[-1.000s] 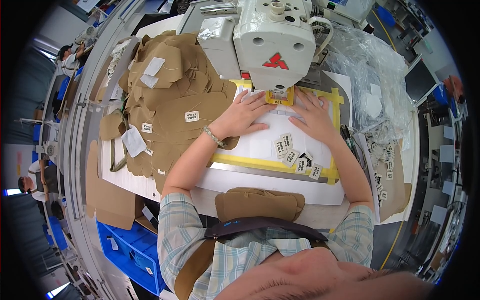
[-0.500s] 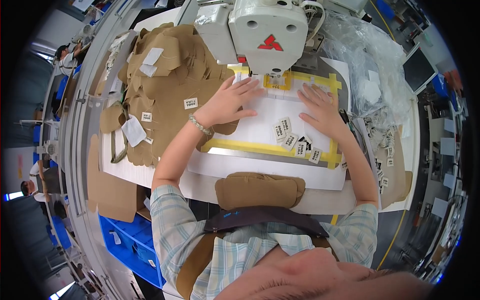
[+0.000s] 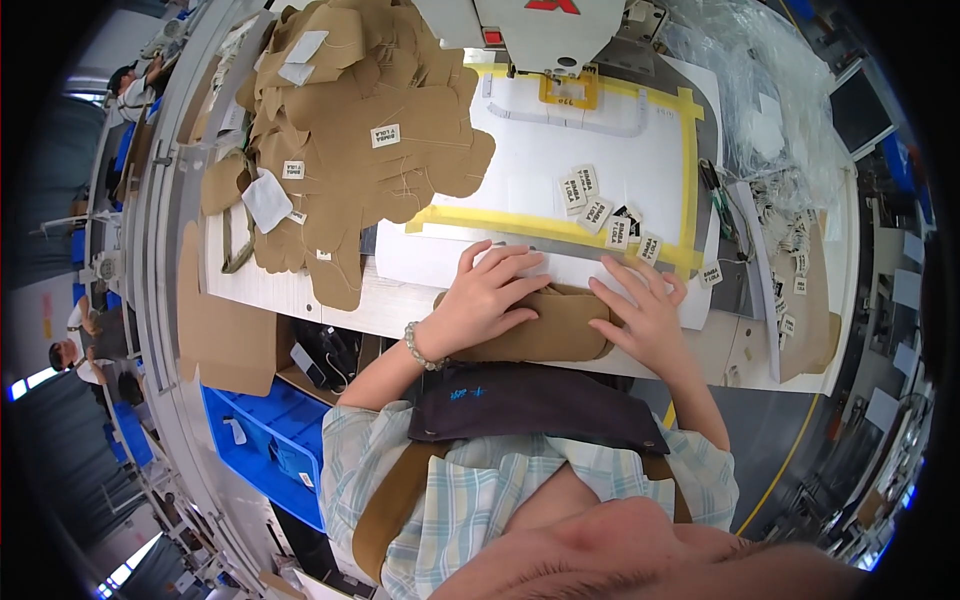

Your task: Sewing small white labels onto brown leather components using an industrial sewing machine.

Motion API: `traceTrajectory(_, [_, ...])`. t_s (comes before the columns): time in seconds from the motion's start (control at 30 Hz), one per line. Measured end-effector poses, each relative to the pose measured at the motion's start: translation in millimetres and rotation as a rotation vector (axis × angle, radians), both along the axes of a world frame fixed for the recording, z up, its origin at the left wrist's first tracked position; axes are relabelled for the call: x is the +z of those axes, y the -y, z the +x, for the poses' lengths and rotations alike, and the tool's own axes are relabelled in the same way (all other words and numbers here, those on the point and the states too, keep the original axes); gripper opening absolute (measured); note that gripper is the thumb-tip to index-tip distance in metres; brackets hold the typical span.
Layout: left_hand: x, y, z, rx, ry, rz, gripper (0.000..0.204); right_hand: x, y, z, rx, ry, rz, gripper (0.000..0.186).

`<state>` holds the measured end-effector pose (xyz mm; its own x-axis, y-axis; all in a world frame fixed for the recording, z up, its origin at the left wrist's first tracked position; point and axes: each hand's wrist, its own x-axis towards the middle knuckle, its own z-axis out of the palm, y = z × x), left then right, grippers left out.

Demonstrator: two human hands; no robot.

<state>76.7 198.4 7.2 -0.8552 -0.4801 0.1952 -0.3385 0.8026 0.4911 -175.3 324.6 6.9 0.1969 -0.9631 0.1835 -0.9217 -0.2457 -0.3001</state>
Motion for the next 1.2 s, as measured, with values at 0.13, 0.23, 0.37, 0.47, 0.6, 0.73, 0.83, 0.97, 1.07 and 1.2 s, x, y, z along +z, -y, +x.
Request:
traceTrajectory(0.13, [-14,-15,1,0.023,-0.023,-0.072,0.045,-7,-14,12,-0.046,-0.022,-0.057,0.048])
traceTrajectory(0.23, [-16,-19,1,0.030,-0.049,-0.126,0.044,-7,-19,16,-0.066,-0.044,-0.088,0.045])
traceTrajectory(0.37, [-19,-23,2,0.034,-0.087,-0.184,0.043,-5,-20,23,-0.057,-0.038,-0.095,0.041])
traceTrajectory(0.47, [-22,-24,2,0.033,-0.115,-0.209,0.042,-9,-22,28,-0.116,0.050,-0.087,0.044])
traceTrajectory(0.6, [-18,-26,-3,0.031,-0.163,-0.122,0.040,-13,-19,30,-0.211,0.094,-0.098,0.043])
traceTrajectory(0.73, [-7,-32,-22,0.077,-0.165,-0.023,0.037,-13,-17,32,-0.238,0.117,-0.082,0.040])
traceTrajectory(0.83, [-10,-32,-33,0.066,-0.191,-0.019,0.034,-9,-16,35,-0.247,0.120,-0.100,0.037])
traceTrajectory(0.97, [-13,-30,-37,0.026,-0.210,-0.015,0.028,-10,-19,37,-0.278,0.136,-0.126,0.033])
traceTrajectory(1.07, [-14,-29,-37,0.004,-0.222,-0.007,0.024,-12,-21,37,-0.292,0.158,-0.164,0.032])
traceTrajectory(1.2, [-14,-27,-29,0.016,-0.207,0.037,0.027,-10,-24,37,-0.246,0.173,-0.173,0.029])
